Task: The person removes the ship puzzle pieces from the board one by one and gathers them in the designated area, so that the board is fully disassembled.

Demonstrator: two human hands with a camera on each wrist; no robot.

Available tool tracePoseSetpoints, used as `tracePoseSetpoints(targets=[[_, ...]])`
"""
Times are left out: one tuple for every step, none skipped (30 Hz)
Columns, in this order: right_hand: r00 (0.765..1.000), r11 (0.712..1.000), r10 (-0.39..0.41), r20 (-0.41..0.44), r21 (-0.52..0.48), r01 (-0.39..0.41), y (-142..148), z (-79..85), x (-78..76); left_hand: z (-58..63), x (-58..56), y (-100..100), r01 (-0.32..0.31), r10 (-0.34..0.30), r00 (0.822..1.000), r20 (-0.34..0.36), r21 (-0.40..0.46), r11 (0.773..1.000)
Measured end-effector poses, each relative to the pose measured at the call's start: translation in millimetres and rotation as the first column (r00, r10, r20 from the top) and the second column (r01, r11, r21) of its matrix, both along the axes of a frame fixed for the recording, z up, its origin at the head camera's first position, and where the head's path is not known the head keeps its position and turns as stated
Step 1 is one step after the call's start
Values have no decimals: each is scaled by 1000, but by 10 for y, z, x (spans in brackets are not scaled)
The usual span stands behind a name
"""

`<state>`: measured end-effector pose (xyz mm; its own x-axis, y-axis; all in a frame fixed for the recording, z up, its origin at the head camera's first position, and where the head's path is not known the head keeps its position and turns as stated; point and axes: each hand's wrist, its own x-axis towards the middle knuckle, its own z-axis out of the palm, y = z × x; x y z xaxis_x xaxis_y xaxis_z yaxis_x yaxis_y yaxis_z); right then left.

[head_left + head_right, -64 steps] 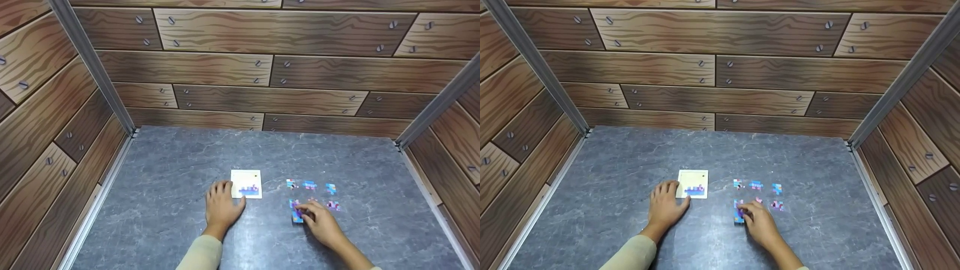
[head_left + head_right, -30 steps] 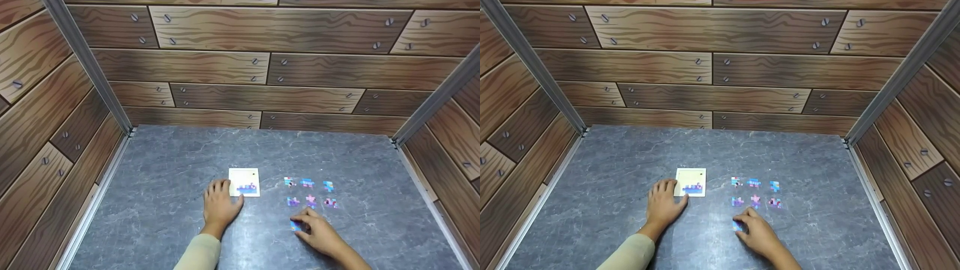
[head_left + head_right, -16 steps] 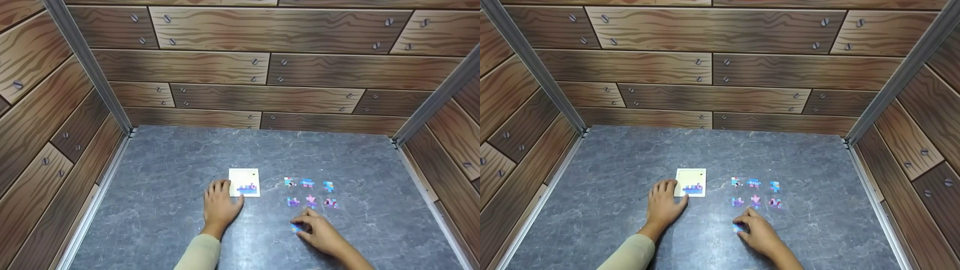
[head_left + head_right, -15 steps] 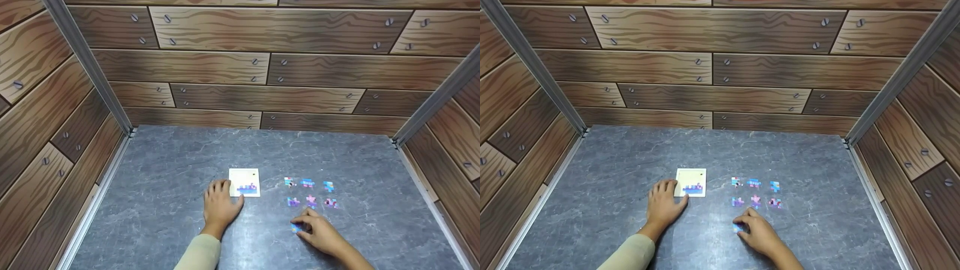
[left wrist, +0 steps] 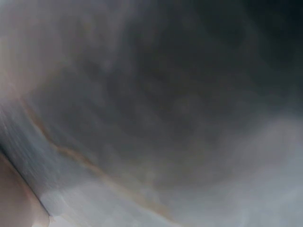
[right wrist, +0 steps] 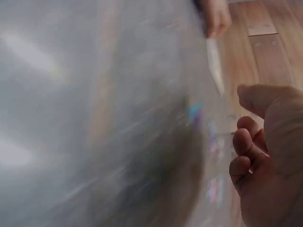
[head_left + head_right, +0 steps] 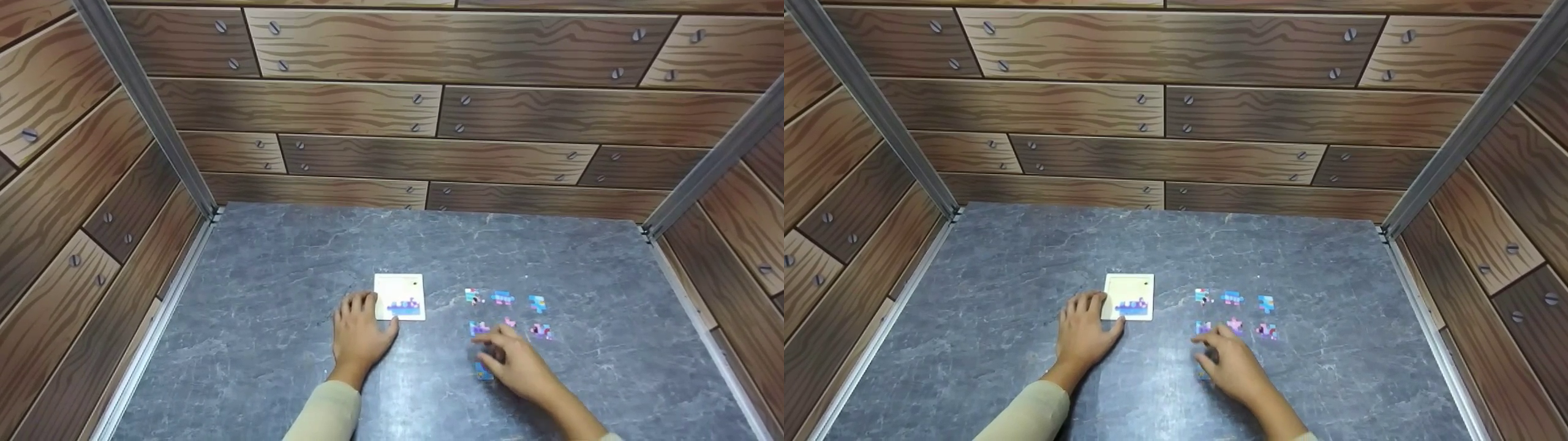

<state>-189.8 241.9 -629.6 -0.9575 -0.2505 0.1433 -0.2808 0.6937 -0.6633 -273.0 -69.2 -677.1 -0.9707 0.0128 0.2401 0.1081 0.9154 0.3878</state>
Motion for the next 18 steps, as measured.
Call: tracePoseSetpoints(targets=[[1000,1000,-7,2,1,7,-45,38,-41,-2,-5,-3,0,0,1000,5,-2,1000],[1000,1000,-8,8,3,8,-92,76,-84,-2,-7,-6,1,-1,1000,5,-3,1000],[1000,1000,-5,18,3,5,-144,113,-124,-3,-8,-8,2,-2,1000,5,-4,1000],[1000,1000,6,25,5,-6,-199,146,-170,-2,-10,-10,1,-1,1000,8,-8,1000],[999,1000,18,30,4,-18,-258,175,-215,-2,-11,-11,1,-1,1000,6,-8,1000],[999,1000,26,29,4,-26,-319,198,-261,-2,-11,-13,0,0,1000,7,-10,1000],[999,999,32,30,1,-33,-382,220,-307,-4,-12,-13,-2,2,1000,5,-10,1000],[999,999,34,33,0,-34,-446,237,-354,-4,-12,-12,-3,3,1000,5,-12,1000],[999,1000,31,36,-3,-31,-513,251,-402,-3,-12,-11,-4,4,1000,4,-13,1000],[999,1000,26,35,-3,-26,-575,255,-453,-2,-12,-9,-5,5,1000,3,-16,1000],[999,1000,19,34,-8,-18,-636,258,-504,0,-10,-6,-4,4,1000,0,-16,1000],[999,1000,12,34,-10,-12,-694,250,-557,5,-8,-3,-4,4,1000,-2,-20,1000],[999,1000,7,35,-14,-7,-751,244,-609,9,-9,0,-4,4,1000,-6,-24,1000],[1000,1000,4,29,-12,-4,-803,229,-661,15,-8,4,-4,4,1000,-11,-26,1000],[1000,1000,5,15,-10,-5,-853,207,-710,19,-7,6,-4,4,1000,-17,-29,1000],[1000,1000,6,8,-9,-6,-900,182,-756,20,-7,9,-5,5,1000,-21,-33,999],[1000,1000,8,2,-13,-8,-946,158,-797,20,-7,10,-6,6,1000,-27,-35,999],[1000,1000,7,-3,-14,-7,-989,129,-835,18,-9,11,-9,7,1000,-31,-38,999]])
